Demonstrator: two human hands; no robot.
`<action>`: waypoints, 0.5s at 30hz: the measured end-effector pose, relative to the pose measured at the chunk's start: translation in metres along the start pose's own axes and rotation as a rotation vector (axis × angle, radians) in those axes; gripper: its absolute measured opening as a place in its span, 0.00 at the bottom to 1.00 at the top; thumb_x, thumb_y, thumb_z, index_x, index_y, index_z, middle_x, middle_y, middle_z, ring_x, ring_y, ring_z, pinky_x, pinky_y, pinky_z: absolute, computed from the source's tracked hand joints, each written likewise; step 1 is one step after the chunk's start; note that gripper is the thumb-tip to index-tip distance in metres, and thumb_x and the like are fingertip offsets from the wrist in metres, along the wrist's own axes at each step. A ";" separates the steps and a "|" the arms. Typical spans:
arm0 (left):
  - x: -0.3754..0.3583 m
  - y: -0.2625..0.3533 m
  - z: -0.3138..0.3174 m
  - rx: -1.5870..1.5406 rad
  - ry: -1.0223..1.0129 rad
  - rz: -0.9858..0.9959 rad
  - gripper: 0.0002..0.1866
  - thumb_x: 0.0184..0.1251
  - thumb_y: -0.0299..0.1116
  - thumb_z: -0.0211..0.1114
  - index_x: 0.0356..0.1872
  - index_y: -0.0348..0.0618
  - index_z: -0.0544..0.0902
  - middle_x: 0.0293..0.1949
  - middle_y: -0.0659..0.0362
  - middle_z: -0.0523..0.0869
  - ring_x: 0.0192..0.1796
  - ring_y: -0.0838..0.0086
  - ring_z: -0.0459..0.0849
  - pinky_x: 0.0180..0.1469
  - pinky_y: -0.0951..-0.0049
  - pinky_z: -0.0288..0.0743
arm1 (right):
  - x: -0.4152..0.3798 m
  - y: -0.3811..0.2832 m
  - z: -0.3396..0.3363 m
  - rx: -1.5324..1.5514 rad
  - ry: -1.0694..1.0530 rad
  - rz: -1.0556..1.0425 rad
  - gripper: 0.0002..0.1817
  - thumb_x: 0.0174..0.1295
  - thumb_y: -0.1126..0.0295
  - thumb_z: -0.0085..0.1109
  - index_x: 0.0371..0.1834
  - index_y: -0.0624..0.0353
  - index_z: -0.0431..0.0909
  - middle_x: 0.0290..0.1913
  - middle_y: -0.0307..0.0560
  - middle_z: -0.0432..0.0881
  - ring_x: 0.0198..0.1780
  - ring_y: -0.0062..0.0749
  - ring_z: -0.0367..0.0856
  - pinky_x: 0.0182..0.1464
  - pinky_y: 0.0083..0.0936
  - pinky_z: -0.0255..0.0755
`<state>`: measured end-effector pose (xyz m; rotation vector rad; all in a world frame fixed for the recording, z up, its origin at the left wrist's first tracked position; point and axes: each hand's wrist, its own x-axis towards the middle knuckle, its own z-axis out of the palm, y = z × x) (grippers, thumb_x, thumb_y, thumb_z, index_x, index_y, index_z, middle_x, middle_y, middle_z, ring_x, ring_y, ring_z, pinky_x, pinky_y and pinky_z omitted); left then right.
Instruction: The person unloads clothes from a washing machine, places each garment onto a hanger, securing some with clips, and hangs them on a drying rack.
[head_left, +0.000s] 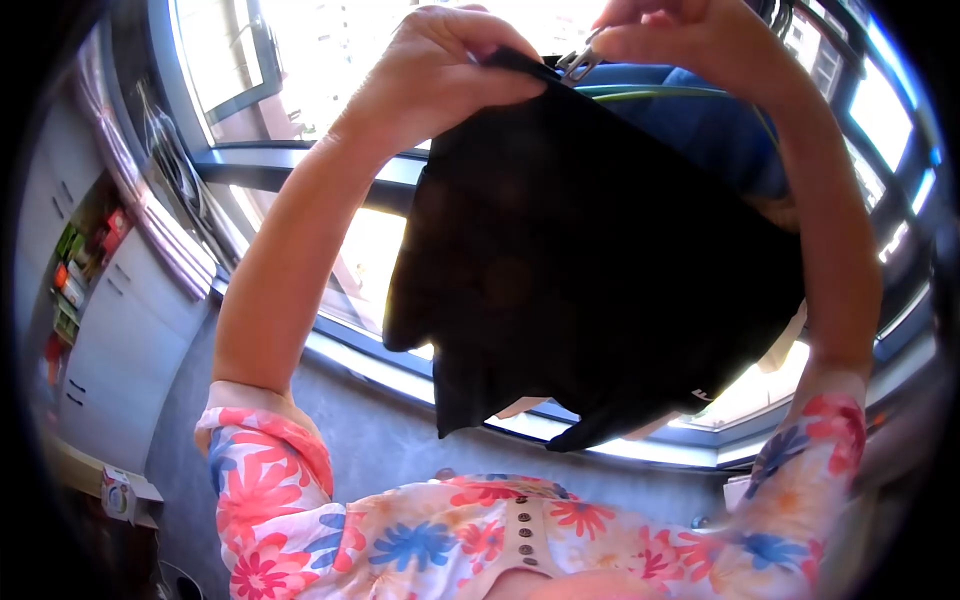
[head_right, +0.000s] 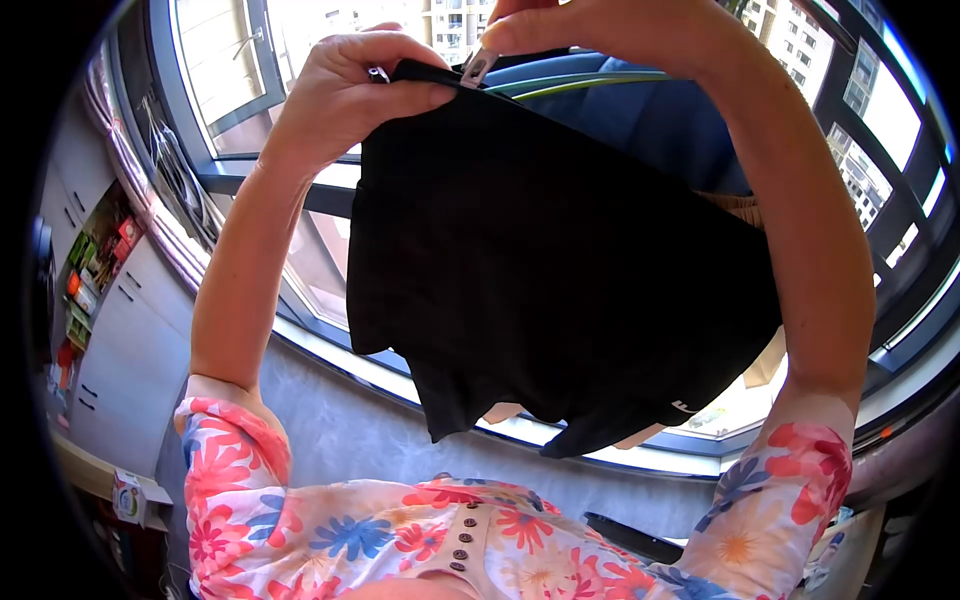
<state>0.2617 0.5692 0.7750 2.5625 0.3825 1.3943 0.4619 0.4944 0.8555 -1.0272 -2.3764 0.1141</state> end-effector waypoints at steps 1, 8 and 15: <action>0.001 0.000 -0.001 -0.010 -0.006 0.003 0.06 0.47 0.26 0.69 0.29 0.42 0.83 0.22 0.67 0.77 0.26 0.84 0.72 0.28 0.85 0.64 | 0.002 0.000 0.001 0.001 -0.004 -0.006 0.05 0.50 0.72 0.64 0.28 0.62 0.81 0.22 0.36 0.79 0.25 0.12 0.71 0.27 0.11 0.63; 0.002 -0.006 0.002 -0.053 0.056 -0.027 0.06 0.47 0.26 0.69 0.28 0.41 0.83 0.22 0.67 0.76 0.26 0.86 0.72 0.28 0.87 0.64 | 0.008 0.003 0.003 -0.009 -0.027 -0.059 0.05 0.49 0.74 0.64 0.27 0.64 0.80 0.21 0.37 0.78 0.24 0.12 0.70 0.26 0.12 0.62; 0.004 -0.009 0.001 -0.073 0.066 0.018 0.07 0.46 0.26 0.70 0.29 0.41 0.83 0.24 0.67 0.77 0.26 0.86 0.72 0.29 0.86 0.65 | 0.015 0.007 0.006 0.100 -0.089 -0.079 0.05 0.50 0.74 0.63 0.28 0.64 0.80 0.21 0.36 0.78 0.24 0.12 0.70 0.26 0.11 0.63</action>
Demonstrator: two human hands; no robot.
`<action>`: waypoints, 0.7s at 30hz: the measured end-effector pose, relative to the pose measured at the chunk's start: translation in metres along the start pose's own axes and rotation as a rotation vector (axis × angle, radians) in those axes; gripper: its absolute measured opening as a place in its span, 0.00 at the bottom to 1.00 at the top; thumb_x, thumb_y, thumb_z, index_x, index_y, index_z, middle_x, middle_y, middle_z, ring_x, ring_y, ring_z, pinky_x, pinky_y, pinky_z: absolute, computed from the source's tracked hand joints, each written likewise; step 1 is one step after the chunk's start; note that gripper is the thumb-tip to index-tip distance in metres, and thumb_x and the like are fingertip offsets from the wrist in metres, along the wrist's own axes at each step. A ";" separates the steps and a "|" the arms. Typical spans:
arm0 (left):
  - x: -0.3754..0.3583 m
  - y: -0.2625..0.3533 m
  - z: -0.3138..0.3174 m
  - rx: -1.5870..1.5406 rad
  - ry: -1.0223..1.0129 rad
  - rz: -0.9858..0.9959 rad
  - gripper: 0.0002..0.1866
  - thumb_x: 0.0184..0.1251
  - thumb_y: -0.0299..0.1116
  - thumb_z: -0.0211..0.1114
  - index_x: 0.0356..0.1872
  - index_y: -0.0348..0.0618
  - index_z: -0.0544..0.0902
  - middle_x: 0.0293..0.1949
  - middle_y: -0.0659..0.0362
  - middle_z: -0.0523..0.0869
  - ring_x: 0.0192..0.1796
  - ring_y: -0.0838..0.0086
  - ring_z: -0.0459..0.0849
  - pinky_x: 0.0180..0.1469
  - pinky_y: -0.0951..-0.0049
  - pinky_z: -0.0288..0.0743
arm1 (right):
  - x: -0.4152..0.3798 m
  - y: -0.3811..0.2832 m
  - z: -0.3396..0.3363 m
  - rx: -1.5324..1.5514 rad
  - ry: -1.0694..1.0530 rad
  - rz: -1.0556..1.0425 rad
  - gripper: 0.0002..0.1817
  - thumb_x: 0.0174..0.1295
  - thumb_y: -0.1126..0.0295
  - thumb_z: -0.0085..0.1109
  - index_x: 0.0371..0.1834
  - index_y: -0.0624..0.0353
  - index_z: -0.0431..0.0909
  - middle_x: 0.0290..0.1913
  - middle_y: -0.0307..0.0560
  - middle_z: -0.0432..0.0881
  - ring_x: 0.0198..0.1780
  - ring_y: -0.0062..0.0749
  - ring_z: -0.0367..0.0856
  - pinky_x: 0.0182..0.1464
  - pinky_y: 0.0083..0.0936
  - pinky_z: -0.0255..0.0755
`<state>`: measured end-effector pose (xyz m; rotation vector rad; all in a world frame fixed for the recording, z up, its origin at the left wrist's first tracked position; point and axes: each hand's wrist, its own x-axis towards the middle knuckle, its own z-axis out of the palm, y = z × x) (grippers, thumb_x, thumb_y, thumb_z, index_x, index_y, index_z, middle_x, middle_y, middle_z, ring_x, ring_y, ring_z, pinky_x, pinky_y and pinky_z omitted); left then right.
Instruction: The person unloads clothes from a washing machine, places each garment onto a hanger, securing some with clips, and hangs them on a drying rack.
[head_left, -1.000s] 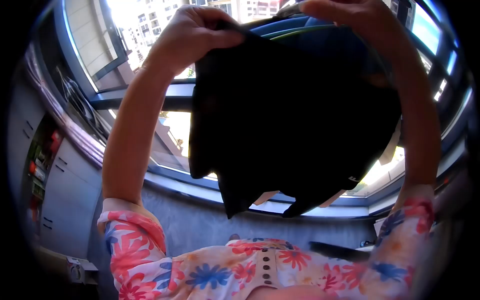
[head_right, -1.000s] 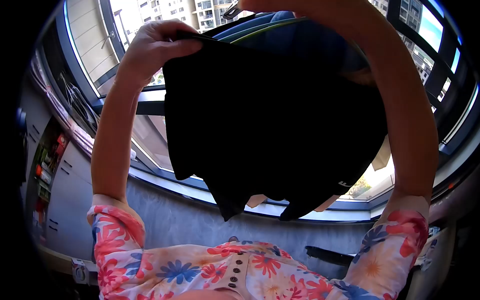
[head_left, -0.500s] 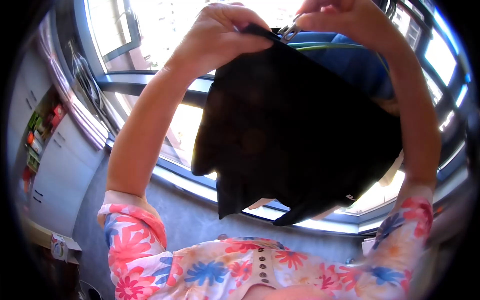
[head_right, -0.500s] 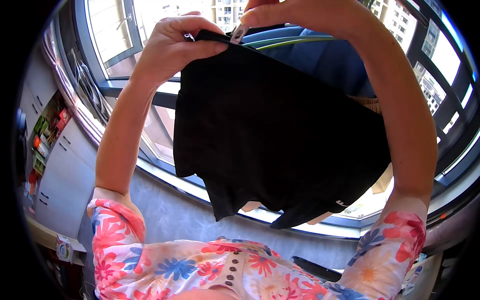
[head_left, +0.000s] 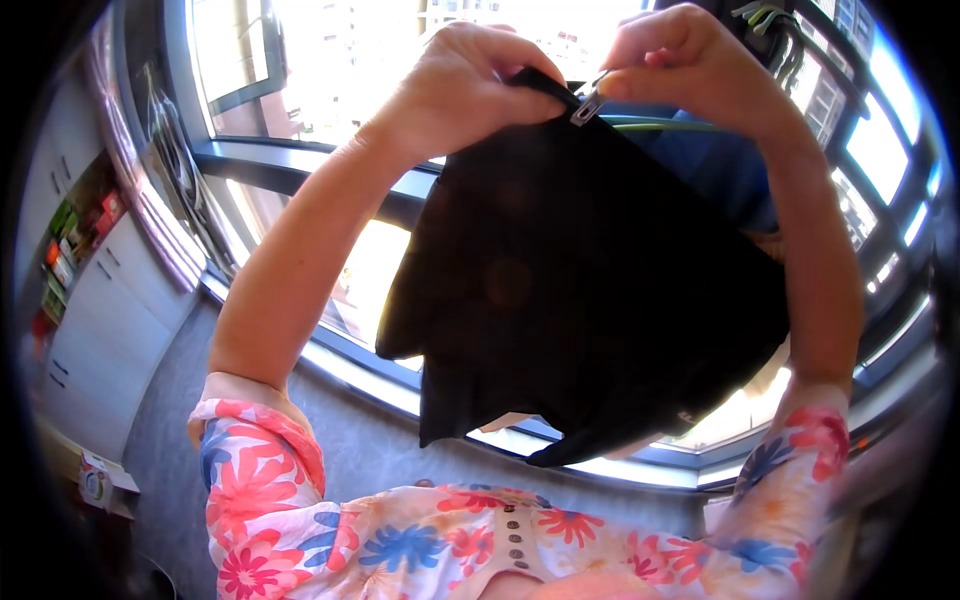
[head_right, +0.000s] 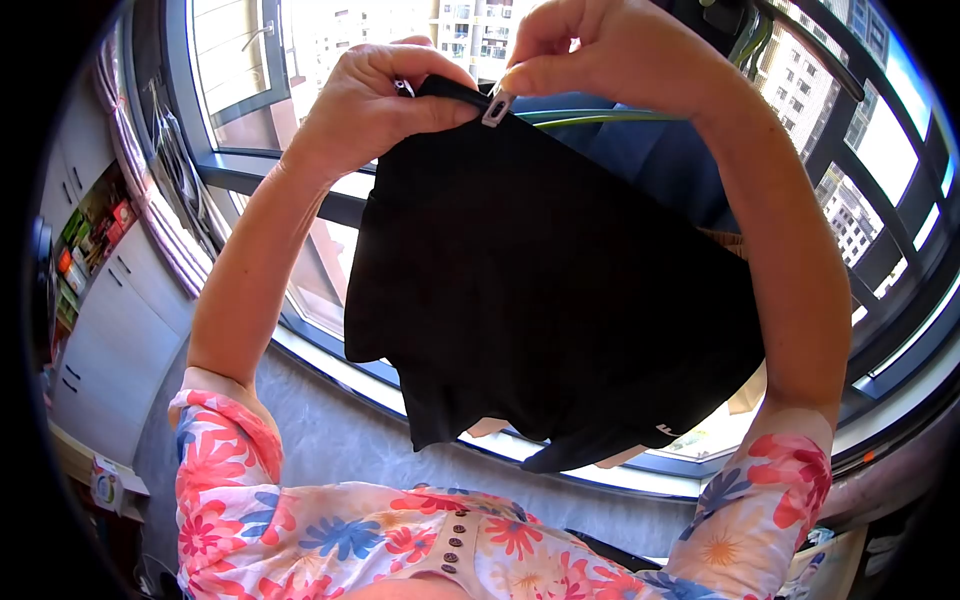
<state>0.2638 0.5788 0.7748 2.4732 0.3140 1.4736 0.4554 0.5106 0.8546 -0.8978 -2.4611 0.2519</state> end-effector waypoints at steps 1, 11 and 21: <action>0.000 -0.001 0.000 0.011 -0.002 0.012 0.07 0.46 0.26 0.70 0.29 0.41 0.83 0.24 0.67 0.77 0.26 0.86 0.72 0.29 0.86 0.65 | 0.001 0.000 0.000 -0.025 -0.010 -0.015 0.05 0.50 0.74 0.63 0.28 0.64 0.80 0.22 0.36 0.78 0.24 0.12 0.70 0.26 0.11 0.63; 0.003 -0.004 -0.006 -0.009 -0.060 -0.087 0.09 0.46 0.29 0.71 0.30 0.42 0.84 0.24 0.67 0.79 0.27 0.86 0.72 0.29 0.87 0.64 | 0.009 0.000 -0.006 -0.059 -0.163 0.288 0.08 0.53 0.69 0.62 0.33 0.62 0.80 0.26 0.37 0.79 0.29 0.13 0.73 0.30 0.11 0.67; -0.002 0.030 -0.002 -0.066 0.287 -0.063 0.17 0.60 0.40 0.58 0.44 0.38 0.78 0.18 0.65 0.70 0.19 0.86 0.66 0.21 0.85 0.58 | -0.075 -0.010 -0.021 0.004 0.505 0.071 0.09 0.56 0.67 0.58 0.35 0.62 0.78 0.25 0.40 0.79 0.25 0.16 0.74 0.26 0.10 0.68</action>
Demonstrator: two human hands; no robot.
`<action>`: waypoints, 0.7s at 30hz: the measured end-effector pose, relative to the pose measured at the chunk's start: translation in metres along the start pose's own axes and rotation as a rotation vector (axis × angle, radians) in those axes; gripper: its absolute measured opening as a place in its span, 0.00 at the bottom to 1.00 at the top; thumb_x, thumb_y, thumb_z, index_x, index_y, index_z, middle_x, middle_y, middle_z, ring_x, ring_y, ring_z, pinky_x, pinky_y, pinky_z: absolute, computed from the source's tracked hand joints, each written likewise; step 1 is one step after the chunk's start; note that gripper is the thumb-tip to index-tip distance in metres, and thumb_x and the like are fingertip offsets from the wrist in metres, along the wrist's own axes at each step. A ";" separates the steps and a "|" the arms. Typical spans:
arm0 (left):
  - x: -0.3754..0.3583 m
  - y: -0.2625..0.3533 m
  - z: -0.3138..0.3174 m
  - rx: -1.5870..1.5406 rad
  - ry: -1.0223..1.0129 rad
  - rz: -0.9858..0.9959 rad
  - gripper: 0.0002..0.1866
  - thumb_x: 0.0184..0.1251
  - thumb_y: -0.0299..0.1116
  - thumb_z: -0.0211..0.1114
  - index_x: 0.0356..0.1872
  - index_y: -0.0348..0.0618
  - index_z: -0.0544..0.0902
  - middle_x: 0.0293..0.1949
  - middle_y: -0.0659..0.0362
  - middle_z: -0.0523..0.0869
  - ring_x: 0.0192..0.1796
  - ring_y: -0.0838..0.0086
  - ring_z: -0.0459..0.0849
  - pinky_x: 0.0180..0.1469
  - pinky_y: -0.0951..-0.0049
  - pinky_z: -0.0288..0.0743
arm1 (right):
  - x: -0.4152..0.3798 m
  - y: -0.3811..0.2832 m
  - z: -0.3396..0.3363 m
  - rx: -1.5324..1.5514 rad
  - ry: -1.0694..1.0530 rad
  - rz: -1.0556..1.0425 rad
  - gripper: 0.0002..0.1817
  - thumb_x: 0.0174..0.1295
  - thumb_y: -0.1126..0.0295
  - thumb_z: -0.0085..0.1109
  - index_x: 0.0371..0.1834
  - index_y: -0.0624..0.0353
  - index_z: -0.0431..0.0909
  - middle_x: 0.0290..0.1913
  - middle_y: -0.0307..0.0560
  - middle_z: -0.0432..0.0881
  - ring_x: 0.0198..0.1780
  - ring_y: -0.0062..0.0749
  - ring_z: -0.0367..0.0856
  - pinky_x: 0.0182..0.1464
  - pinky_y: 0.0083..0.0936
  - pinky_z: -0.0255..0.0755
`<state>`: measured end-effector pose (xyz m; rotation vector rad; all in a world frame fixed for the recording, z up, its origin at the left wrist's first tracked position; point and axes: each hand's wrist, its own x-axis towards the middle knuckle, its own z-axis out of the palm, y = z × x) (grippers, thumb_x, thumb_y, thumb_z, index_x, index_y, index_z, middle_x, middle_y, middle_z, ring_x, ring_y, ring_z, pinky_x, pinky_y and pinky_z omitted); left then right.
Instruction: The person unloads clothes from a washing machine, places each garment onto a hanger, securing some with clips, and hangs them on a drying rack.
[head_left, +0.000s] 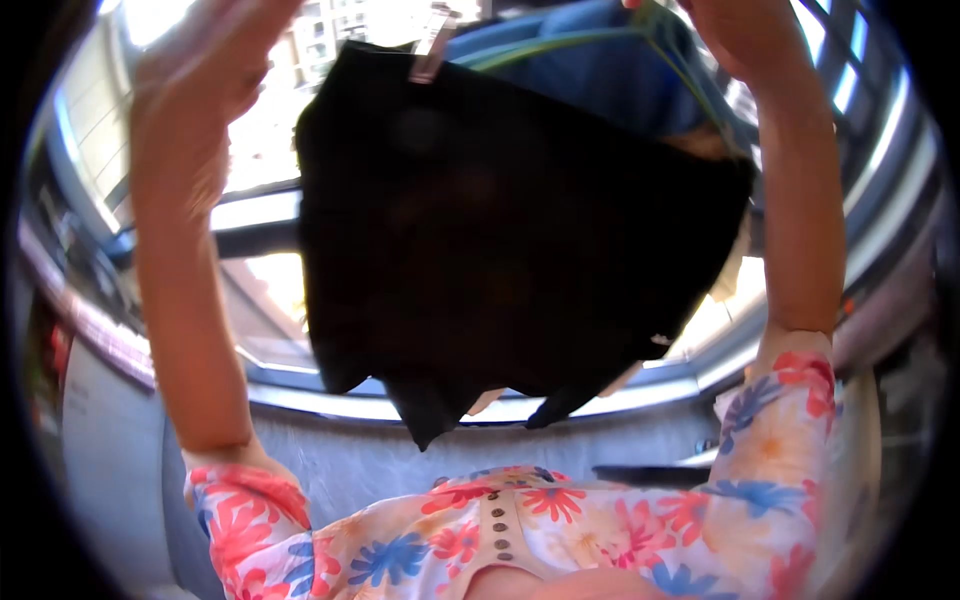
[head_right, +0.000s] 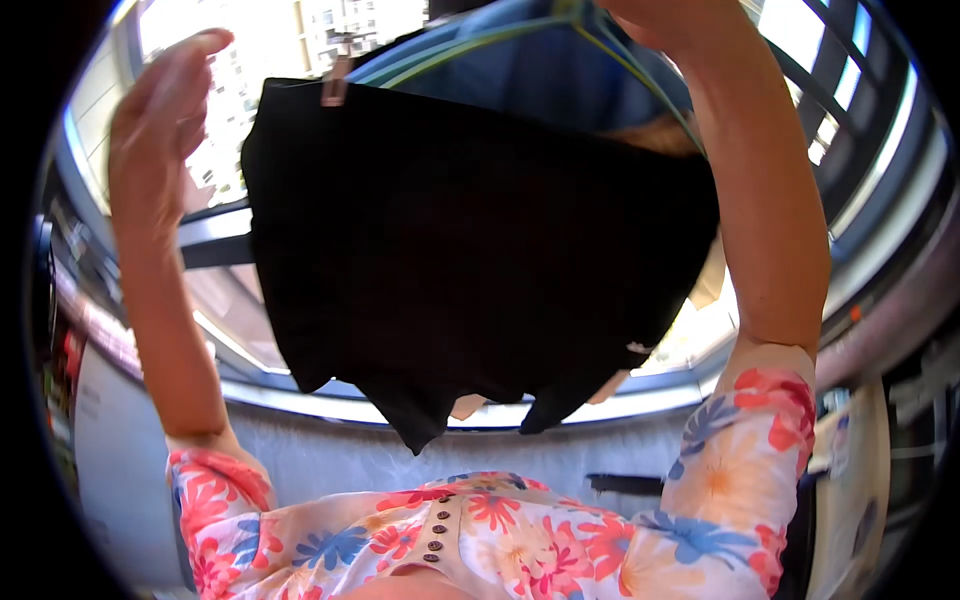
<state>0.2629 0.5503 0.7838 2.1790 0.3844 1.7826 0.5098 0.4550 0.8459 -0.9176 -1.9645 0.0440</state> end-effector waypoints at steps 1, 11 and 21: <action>-0.002 0.006 -0.001 -0.078 -0.029 0.005 0.20 0.62 0.42 0.55 0.46 0.36 0.77 0.16 0.66 0.68 0.17 0.86 0.64 0.19 0.85 0.55 | -0.014 -0.011 -0.001 -0.016 0.025 -0.033 0.09 0.56 0.67 0.58 0.35 0.61 0.78 0.25 0.40 0.79 0.24 0.16 0.75 0.25 0.10 0.69; -0.013 0.098 0.102 -0.810 -0.552 -0.467 0.29 0.61 0.61 0.44 0.27 0.43 0.78 0.20 0.65 0.72 0.21 0.85 0.66 0.20 0.85 0.53 | -0.102 -0.028 -0.001 -0.476 -0.085 -0.247 0.09 0.50 0.72 0.62 0.35 0.62 0.77 0.29 0.42 0.79 0.29 0.23 0.79 0.29 0.15 0.73; 0.000 0.110 0.218 -1.110 -0.891 -0.474 0.25 0.62 0.57 0.48 0.29 0.41 0.75 0.22 0.60 0.74 0.18 0.82 0.68 0.17 0.82 0.58 | -0.151 -0.013 -0.087 -0.257 0.059 0.015 0.09 0.50 0.73 0.63 0.34 0.61 0.75 0.32 0.41 0.78 0.31 0.23 0.79 0.33 0.16 0.75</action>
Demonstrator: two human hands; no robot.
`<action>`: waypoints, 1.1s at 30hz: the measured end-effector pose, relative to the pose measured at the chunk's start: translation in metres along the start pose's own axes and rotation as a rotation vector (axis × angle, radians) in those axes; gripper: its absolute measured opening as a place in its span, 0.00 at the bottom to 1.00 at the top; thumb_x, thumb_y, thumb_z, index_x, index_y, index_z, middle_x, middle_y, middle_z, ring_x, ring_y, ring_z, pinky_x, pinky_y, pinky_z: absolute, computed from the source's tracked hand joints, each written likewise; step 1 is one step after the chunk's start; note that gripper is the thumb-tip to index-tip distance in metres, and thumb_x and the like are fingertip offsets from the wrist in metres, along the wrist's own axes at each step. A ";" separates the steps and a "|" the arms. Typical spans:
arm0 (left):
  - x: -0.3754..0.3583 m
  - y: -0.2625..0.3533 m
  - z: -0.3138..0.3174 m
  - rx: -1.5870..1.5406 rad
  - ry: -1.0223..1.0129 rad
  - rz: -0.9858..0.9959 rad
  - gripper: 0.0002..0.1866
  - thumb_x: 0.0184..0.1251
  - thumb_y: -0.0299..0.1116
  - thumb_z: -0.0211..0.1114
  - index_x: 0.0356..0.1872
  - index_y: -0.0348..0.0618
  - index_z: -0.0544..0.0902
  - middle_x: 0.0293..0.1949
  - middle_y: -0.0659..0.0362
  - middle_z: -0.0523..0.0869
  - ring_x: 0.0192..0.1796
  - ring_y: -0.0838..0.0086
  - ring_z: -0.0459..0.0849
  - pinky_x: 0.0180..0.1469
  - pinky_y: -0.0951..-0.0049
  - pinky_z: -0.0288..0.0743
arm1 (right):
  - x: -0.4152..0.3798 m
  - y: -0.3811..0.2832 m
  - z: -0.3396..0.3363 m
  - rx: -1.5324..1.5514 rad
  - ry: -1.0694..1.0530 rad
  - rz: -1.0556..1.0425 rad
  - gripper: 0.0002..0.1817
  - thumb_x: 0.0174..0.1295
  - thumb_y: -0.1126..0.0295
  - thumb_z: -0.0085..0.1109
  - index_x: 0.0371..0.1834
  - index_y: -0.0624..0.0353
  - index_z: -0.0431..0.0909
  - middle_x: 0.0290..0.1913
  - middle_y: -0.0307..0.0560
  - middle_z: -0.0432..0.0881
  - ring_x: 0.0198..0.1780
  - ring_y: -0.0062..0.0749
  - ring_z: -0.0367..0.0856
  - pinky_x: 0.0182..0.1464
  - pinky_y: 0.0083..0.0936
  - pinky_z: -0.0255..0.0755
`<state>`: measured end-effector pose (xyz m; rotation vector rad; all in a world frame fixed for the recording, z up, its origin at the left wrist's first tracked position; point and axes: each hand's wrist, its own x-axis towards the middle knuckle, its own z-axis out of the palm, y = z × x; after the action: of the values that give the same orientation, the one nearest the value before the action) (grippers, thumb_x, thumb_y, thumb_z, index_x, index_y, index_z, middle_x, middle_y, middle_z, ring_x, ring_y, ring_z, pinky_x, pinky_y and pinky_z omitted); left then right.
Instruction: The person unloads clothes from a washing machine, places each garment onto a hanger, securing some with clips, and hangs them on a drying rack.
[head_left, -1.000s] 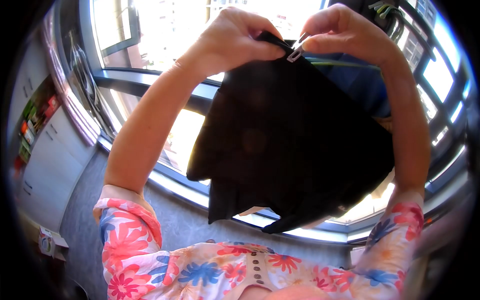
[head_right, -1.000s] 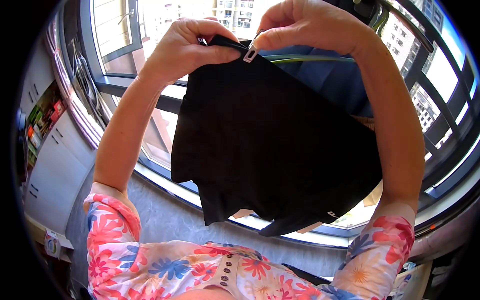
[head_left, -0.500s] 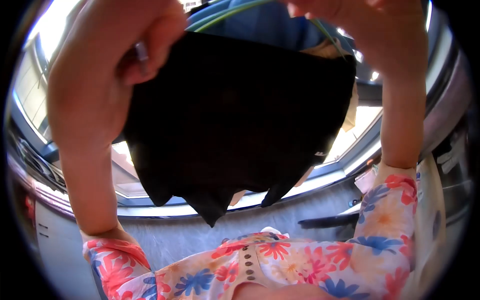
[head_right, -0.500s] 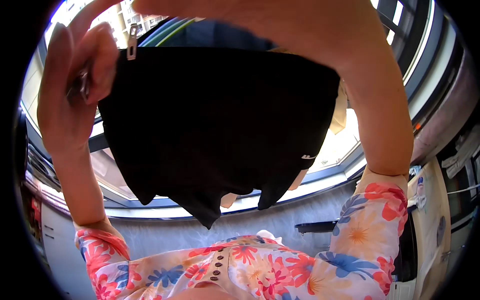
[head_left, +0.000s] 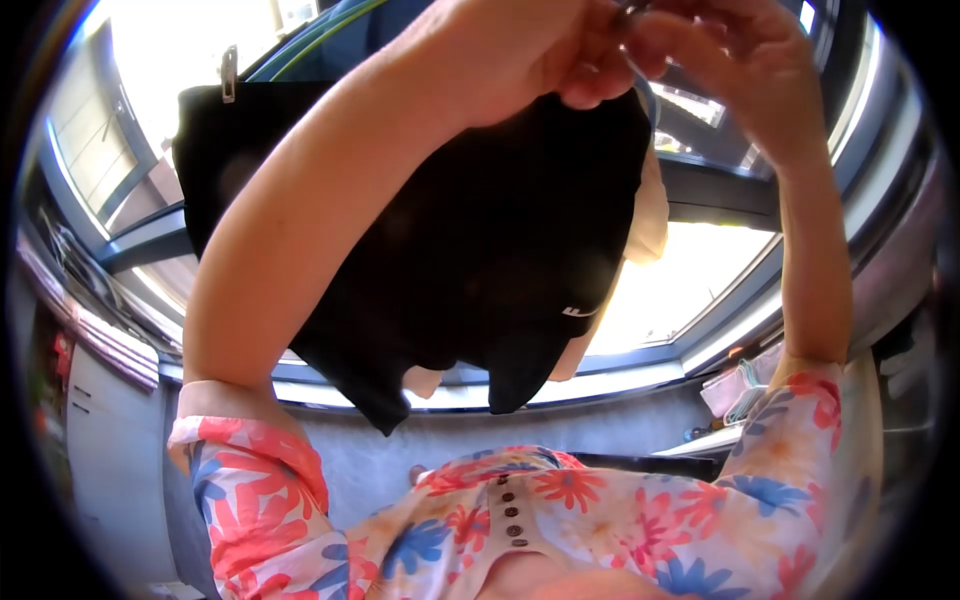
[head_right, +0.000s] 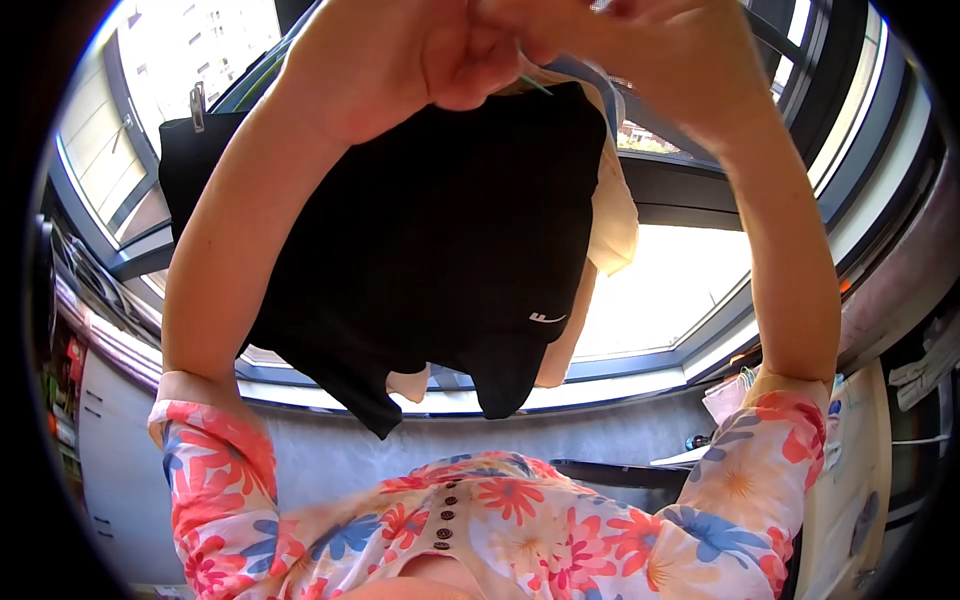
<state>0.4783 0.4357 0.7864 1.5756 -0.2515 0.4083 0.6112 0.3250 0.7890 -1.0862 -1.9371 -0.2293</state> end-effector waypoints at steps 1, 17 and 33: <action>0.007 -0.006 0.001 -0.016 -0.003 0.030 0.25 0.63 0.56 0.48 0.30 0.40 0.74 0.23 0.60 0.75 0.19 0.82 0.70 0.18 0.82 0.58 | -0.004 0.008 -0.008 0.110 0.027 0.070 0.09 0.51 0.74 0.62 0.34 0.61 0.74 0.32 0.41 0.78 0.31 0.22 0.79 0.34 0.16 0.75; 0.025 -0.020 -0.015 1.414 0.240 0.395 0.05 0.52 0.28 0.58 0.27 0.37 0.80 0.26 0.53 0.80 0.29 0.63 0.79 0.33 0.71 0.73 | -0.049 0.108 -0.029 0.202 -0.276 0.298 0.11 0.49 0.70 0.65 0.37 0.57 0.80 0.34 0.37 0.77 0.32 0.18 0.73 0.33 0.12 0.68; 0.021 -0.015 -0.022 1.563 0.095 0.231 0.18 0.52 0.42 0.64 0.37 0.39 0.82 0.30 0.57 0.80 0.31 0.71 0.79 0.36 0.78 0.72 | -0.058 0.091 -0.015 -0.120 -0.045 0.017 0.14 0.40 0.70 0.70 0.34 0.54 0.82 0.39 0.39 0.77 0.39 0.24 0.74 0.39 0.19 0.69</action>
<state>0.5010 0.4607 0.7811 3.0456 0.0169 0.9835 0.7035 0.3367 0.7318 -1.1954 -1.9741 -0.3179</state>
